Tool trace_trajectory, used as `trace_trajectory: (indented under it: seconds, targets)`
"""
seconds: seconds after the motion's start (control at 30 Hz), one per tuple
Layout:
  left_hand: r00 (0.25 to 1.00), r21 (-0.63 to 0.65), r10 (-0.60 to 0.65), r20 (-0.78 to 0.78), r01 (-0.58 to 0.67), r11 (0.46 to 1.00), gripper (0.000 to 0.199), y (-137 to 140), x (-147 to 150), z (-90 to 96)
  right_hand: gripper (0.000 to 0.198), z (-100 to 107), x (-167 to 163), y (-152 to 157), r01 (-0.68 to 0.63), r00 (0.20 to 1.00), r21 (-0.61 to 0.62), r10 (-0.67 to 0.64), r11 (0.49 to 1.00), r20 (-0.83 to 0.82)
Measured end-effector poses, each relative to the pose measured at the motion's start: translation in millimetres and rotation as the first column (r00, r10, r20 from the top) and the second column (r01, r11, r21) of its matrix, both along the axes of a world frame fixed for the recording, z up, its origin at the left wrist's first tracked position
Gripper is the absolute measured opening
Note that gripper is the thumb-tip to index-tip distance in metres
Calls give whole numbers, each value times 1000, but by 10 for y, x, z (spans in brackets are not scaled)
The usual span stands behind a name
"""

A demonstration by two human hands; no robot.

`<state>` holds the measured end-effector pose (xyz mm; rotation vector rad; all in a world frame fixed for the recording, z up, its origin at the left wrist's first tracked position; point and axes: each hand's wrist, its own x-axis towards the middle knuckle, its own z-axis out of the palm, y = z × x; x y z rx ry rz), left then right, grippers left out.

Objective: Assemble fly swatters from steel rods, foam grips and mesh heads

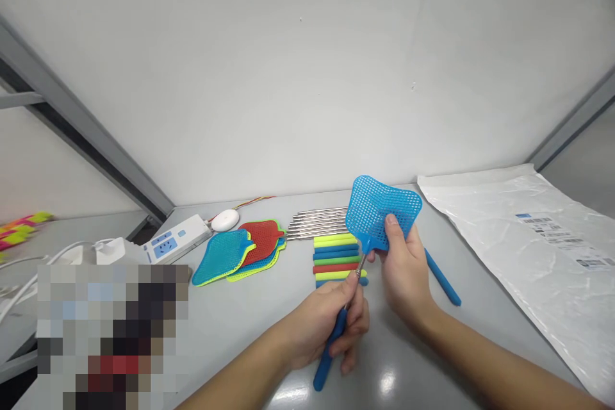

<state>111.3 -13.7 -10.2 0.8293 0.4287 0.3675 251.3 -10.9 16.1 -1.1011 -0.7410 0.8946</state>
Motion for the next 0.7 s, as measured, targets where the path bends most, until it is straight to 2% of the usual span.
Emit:
trace_trajectory:
  seconds: [0.3,0.7]
  targets:
    - [999,-3,18,40,-18,1000,51,8,-11,15,28,-12,2,17,-72,995,44,75,996,-67]
    - [999,-26,-17,30,18,1000,50,46,-72,58,30,-18,98,36,-157,987,17,158,987,-21]
